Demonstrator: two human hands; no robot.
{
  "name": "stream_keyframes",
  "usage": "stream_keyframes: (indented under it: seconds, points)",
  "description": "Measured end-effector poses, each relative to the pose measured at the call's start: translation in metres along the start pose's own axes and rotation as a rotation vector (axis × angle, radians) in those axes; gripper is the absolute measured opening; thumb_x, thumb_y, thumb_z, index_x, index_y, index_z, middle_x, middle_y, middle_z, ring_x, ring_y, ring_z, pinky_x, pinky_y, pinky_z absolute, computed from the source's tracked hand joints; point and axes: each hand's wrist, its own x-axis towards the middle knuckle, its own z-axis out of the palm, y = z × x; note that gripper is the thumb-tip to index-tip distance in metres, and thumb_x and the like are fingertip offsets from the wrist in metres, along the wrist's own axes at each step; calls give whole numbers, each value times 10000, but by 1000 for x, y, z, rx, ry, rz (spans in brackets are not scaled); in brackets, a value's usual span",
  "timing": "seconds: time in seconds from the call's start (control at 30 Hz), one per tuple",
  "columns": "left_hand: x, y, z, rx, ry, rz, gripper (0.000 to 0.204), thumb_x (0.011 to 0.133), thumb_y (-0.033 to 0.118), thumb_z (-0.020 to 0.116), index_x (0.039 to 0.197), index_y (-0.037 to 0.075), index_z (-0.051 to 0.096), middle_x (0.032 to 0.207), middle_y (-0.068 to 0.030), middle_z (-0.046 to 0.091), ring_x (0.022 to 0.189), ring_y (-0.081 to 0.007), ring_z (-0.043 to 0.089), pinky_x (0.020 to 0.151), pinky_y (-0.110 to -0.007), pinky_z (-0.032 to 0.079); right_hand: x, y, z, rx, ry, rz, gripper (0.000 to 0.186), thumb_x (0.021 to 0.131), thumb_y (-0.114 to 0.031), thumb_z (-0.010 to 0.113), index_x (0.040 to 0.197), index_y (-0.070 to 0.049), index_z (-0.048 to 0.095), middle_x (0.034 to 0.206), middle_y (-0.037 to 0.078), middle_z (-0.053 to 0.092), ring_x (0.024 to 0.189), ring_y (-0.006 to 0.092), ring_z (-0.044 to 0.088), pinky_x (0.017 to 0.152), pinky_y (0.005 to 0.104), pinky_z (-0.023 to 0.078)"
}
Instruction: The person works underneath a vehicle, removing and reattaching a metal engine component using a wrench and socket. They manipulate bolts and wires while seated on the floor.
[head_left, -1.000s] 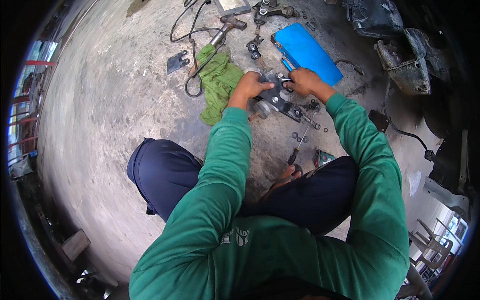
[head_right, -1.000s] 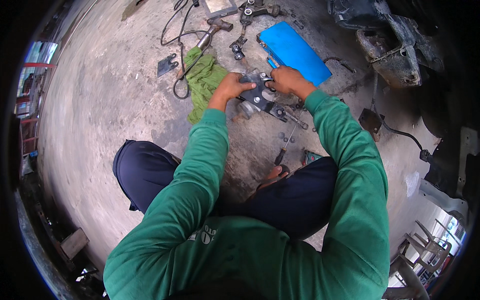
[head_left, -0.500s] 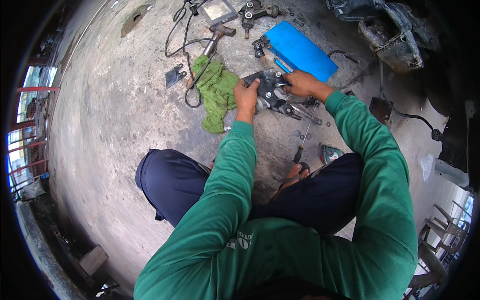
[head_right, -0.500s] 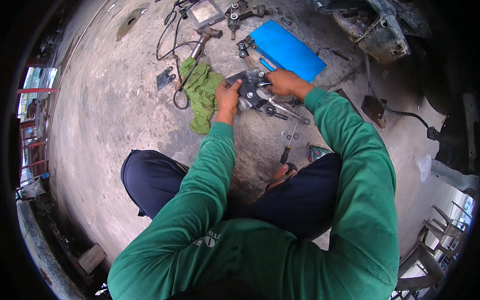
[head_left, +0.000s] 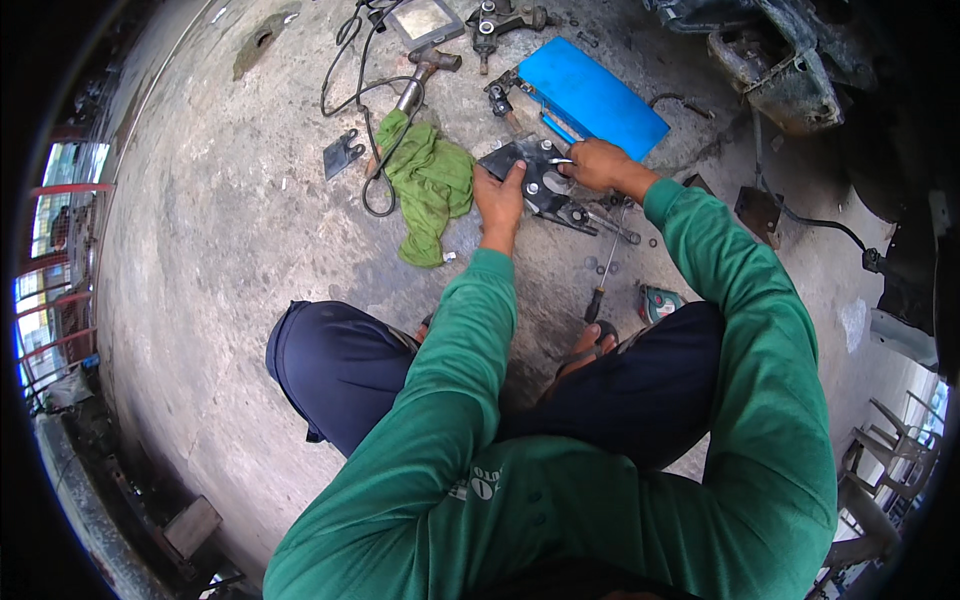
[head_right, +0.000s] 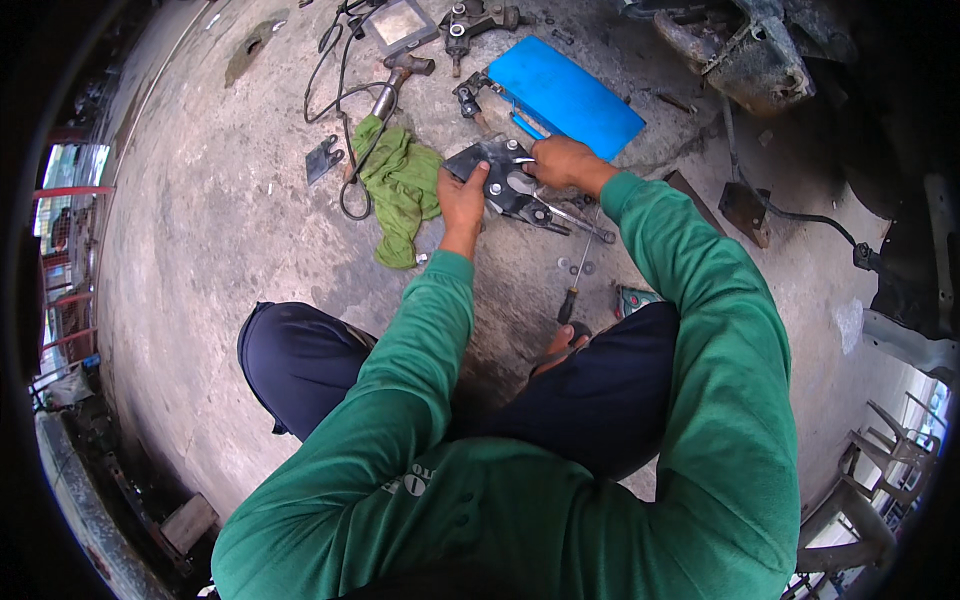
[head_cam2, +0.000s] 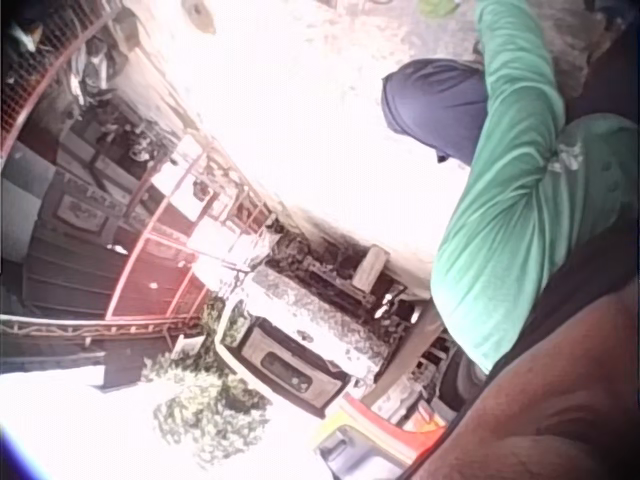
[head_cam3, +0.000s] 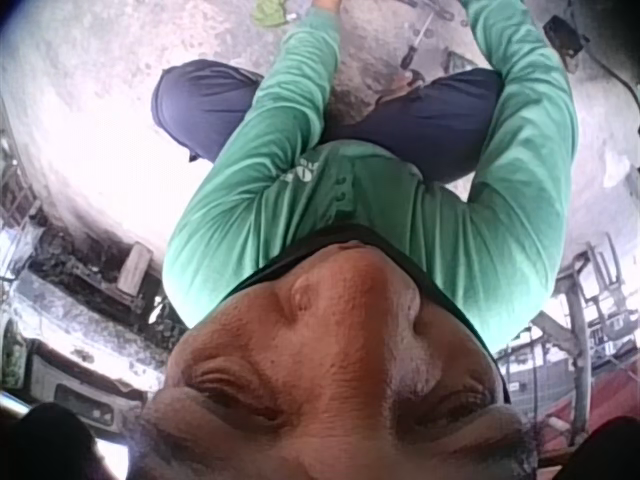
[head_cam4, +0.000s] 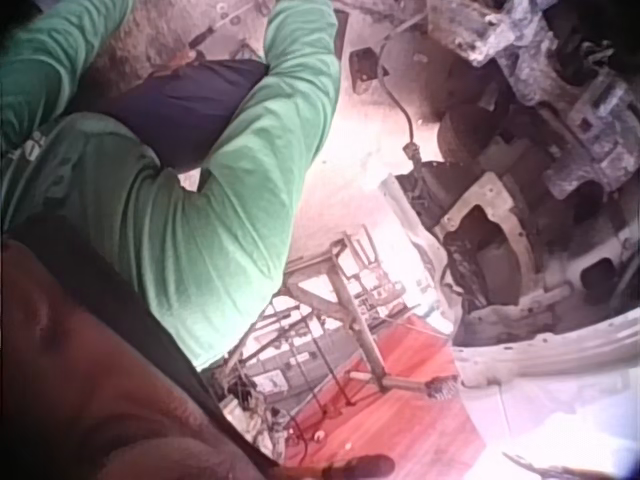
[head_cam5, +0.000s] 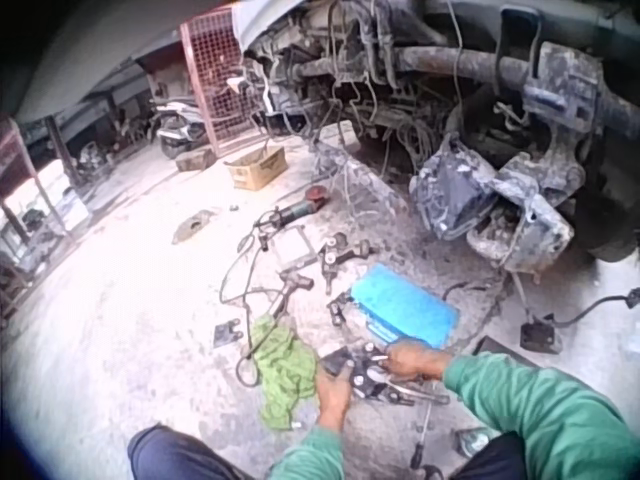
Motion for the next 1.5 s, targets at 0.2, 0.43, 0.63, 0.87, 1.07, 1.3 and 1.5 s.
stream_keyframes:
  seconds: [0.2, 0.43, 0.63, 0.87, 1.07, 1.3, 1.5]
  points:
    - [-6, 10, 4, -22, -15, -19, 385, 817, -13, 790, 1120, -52, 555, 1034, -142, 703, 891, -188, 679, 803, -314, 543, 1, 3, -2, -87, 102, -165, 416, 980, -405, 594, 1080, -19, 711, 1061, 213, 713, 1044, 402, 671, 906, 486, 531]
    - [-9, 9, 5, 68, -14, 36, 275, 806, -1, 802, 1023, -48, 640, 963, -126, 732, 832, -172, 688, 754, -316, 550, -4, -2, -7, -45, 11, -15, 320, 901, -267, 643, 1100, -24, 708, 1080, 206, 716, 1047, 382, 679, 901, 486, 532]
    - [-12, 21, 4, 38, -52, -57, 279, 831, 9, 790, 1085, -28, 682, 1029, -96, 739, 893, -161, 686, 801, -299, 537, -7, 4, -6, 173, -256, 63, 380, 918, -354, 663, 1085, -14, 690, 1093, 224, 698, 1056, 379, 662, 885, 494, 519]
    - [-12, 29, 8, 101, -93, -102, 250, 830, 25, 794, 1063, -25, 718, 1010, -74, 746, 867, -140, 679, 794, -289, 530, -1, 16, 11, 5, 36, -78, 435, 947, -411, 649, 1040, 12, 689, 839, 168, 699, 821, 314, 686, 744, 461, 503]
    - [-11, 27, -2, 162, -165, -15, 238, 821, 27, 797, 1044, -22, 729, 982, -61, 752, 849, -132, 682, 778, -283, 532, -12, -3, -10, 310, -263, 179, 404, 940, -404, 650, 1004, -8, 702, 1001, 190, 723, 929, 335, 692, 800, 463, 510]
    - [-12, 26, 4, 196, -121, 7, 243, 797, 65, 824, 1002, -31, 733, 929, -73, 755, 785, -137, 689, 735, -290, 538, -16, 38, 1, 553, -45, 61, 434, 1012, -429, 597, 936, -22, 725, 699, 98, 612, 698, 218, 609, 655, 392, 476]
    - [-9, 25, 2, 409, -81, 61, 270, 775, 108, 846, 964, -47, 730, 906, -98, 755, 773, -152, 691, 730, -303, 540, -15, 37, 16, 675, -248, 149, 542, 999, -532, 581, 914, -18, 730, 650, 67, 586, 614, 182, 554, 600, 369, 455]
